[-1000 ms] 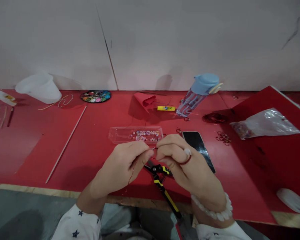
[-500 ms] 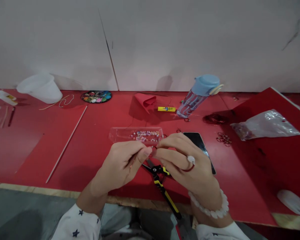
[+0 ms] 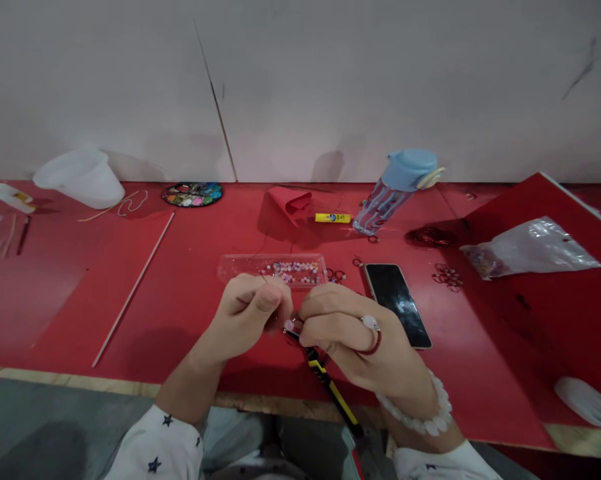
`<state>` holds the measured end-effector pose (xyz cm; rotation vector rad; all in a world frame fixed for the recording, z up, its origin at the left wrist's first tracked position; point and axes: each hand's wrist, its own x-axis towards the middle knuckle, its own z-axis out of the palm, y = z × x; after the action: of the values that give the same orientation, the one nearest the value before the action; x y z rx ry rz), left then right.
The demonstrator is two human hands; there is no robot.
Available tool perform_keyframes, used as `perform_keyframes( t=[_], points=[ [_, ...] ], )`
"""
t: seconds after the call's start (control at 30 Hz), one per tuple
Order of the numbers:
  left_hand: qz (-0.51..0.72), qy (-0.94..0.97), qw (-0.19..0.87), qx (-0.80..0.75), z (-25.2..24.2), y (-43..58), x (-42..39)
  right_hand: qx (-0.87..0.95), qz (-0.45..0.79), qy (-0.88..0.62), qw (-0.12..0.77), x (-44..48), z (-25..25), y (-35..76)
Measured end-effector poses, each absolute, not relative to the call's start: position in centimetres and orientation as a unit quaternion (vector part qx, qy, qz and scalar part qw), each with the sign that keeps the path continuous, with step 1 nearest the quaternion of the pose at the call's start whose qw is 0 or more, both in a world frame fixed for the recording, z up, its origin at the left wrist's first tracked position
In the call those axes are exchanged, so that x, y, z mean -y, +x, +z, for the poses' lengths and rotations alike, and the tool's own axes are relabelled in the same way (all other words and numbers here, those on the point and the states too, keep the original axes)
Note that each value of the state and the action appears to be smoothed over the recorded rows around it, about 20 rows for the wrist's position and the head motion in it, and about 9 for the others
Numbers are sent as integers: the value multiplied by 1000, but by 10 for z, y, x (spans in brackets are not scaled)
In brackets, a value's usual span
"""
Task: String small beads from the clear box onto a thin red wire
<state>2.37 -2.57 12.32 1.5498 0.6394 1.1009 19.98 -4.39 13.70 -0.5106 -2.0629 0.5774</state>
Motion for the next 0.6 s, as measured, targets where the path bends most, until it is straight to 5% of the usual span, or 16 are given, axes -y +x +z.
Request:
perform_keyframes(
  t=[0.23,0.47,0.6],
  points=[
    [324,754,502,-272,146,20,28,824,266,-201,458,43,139,206],
    [298,783,484,-252,149,23,33,673,548,-189,459,39,131,199],
    [309,778,466,-288,148,24,33,681,497,-222,490,40,130,195]
  ],
)
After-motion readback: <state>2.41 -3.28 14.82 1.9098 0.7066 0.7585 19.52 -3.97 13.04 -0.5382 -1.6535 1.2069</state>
